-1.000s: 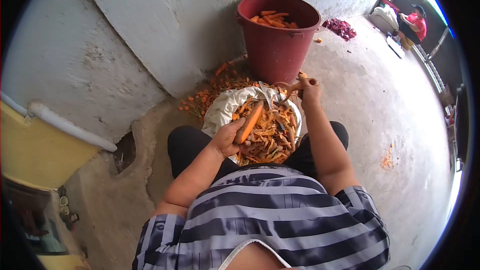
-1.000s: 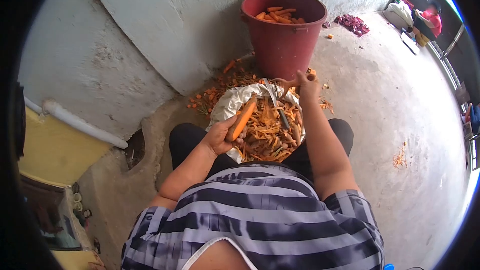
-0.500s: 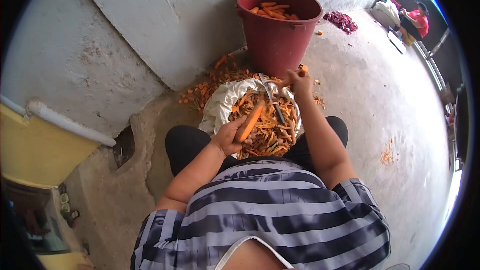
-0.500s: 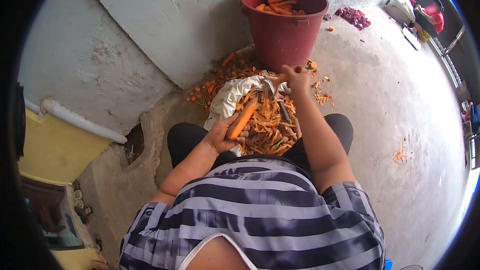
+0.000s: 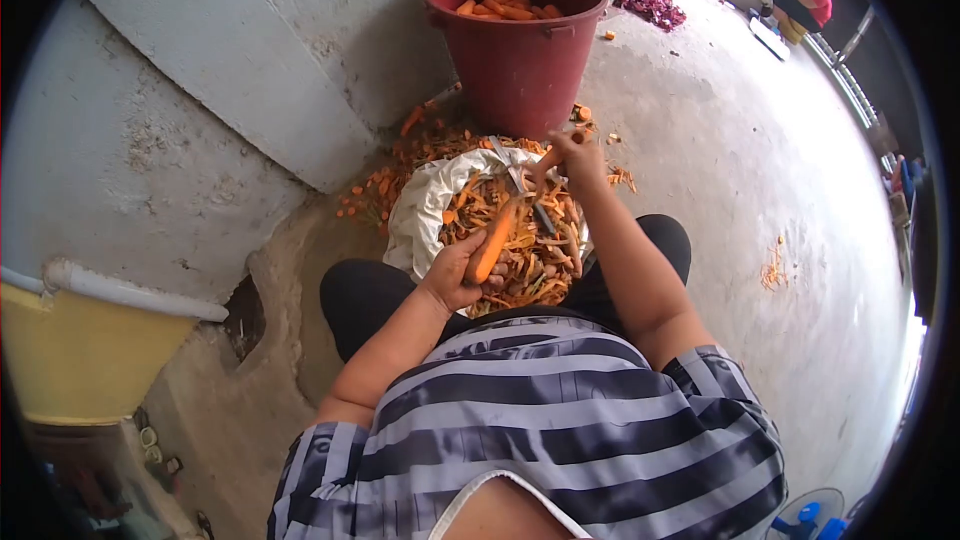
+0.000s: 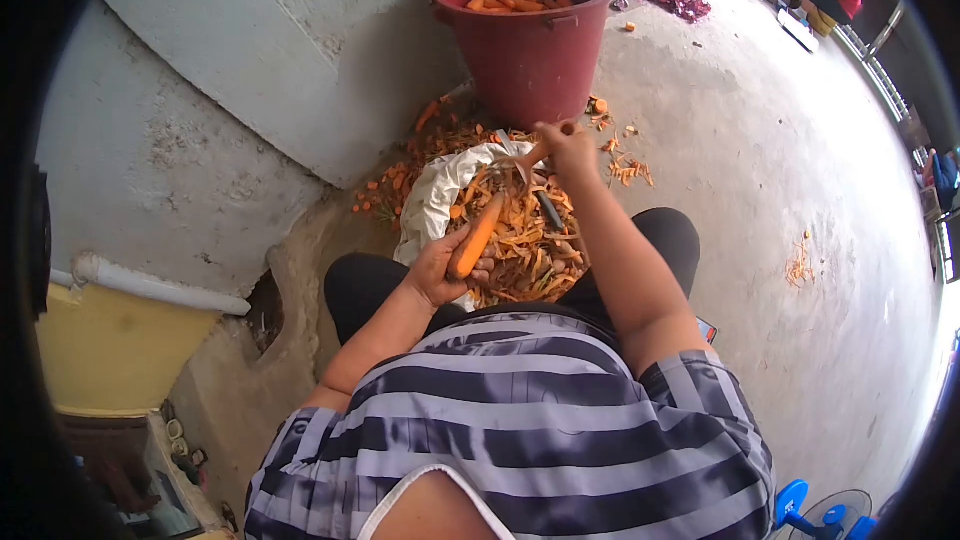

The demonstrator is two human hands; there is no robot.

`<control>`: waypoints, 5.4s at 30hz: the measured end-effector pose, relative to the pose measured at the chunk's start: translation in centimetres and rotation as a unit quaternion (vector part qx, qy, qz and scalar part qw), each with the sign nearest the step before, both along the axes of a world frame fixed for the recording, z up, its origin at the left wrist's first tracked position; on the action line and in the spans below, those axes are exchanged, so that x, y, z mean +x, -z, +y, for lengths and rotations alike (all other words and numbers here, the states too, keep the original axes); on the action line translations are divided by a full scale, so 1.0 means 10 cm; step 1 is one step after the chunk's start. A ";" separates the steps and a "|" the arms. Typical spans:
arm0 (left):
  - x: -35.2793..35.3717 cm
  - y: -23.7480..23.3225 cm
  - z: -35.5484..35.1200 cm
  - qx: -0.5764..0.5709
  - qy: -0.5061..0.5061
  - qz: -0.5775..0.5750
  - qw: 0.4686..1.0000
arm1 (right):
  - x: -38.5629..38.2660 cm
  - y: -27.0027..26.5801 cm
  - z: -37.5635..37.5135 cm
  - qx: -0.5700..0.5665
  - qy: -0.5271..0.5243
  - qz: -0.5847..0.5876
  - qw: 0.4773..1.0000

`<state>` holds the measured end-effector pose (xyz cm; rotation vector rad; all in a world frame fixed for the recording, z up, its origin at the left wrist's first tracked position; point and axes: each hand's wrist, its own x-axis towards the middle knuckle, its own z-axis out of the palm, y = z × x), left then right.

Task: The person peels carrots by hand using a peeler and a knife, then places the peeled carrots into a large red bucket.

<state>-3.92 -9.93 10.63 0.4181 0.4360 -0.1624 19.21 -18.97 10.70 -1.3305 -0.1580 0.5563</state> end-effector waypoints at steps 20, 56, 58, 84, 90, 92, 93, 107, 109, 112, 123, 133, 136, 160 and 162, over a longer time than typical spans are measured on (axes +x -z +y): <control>0.04 0.08 0.01 -0.073 -0.017 0.012 0.997 | -0.22 -0.24 -0.01 0.073 0.040 0.007 0.996; 0.01 0.11 -0.05 -0.048 0.015 0.001 0.999 | 0.02 0.05 0.06 -0.096 0.030 -0.077 0.992; 0.01 0.08 -0.03 -0.072 -0.004 -0.002 0.997 | 0.03 -0.11 -0.01 -0.056 0.040 -0.044 0.997; 0.00 0.12 -0.04 -0.083 -0.003 -0.013 0.996 | 0.12 0.18 0.18 -0.026 0.056 -0.092 0.994; 0.06 0.16 0.01 0.031 -0.059 0.022 0.998 | -0.92 -0.46 -0.05 0.001 -0.245 -0.102 0.964; 0.09 0.10 -0.03 -0.041 -0.040 0.042 0.997 | -0.85 -0.23 0.03 -0.021 -0.221 -0.118 0.968; 0.06 0.15 -0.01 -0.057 -0.026 0.021 0.998 | -0.68 -0.23 0.06 -0.077 -0.178 -0.050 0.980; 0.04 0.28 0.05 -0.097 0.013 -0.016 0.995 | -0.46 -0.05 0.10 -0.073 -0.178 -0.012 0.981; 0.02 0.17 -0.01 -0.083 0.015 -0.019 0.996 | -0.05 0.03 0.13 -0.052 -0.008 -0.072 0.996; 0.01 0.12 0.00 -0.069 -0.007 -0.002 0.998 | -0.07 -0.22 0.04 -0.052 0.011 -0.033 0.998; 0.01 0.12 -0.01 -0.026 -0.013 0.006 1.000 | -0.11 -0.11 0.22 -0.036 -0.036 -0.007 0.999; 0.11 0.00 0.05 0.099 -0.049 0.114 0.987 | -0.79 -0.16 0.11 -0.039 -0.225 0.012 0.974; 0.18 0.30 0.21 0.020 0.025 0.018 0.999 | -0.07 0.54 0.31 -0.010 -0.074 0.132 0.988; 0.54 0.87 0.86 0.124 -0.011 0.124 0.984 | 0.37 2.84 0.34 -0.624 -0.334 -0.221 0.670; 0.55 0.85 0.85 0.146 0.002 0.125 0.981 | 0.36 2.70 0.31 -0.581 -0.328 -0.107 0.737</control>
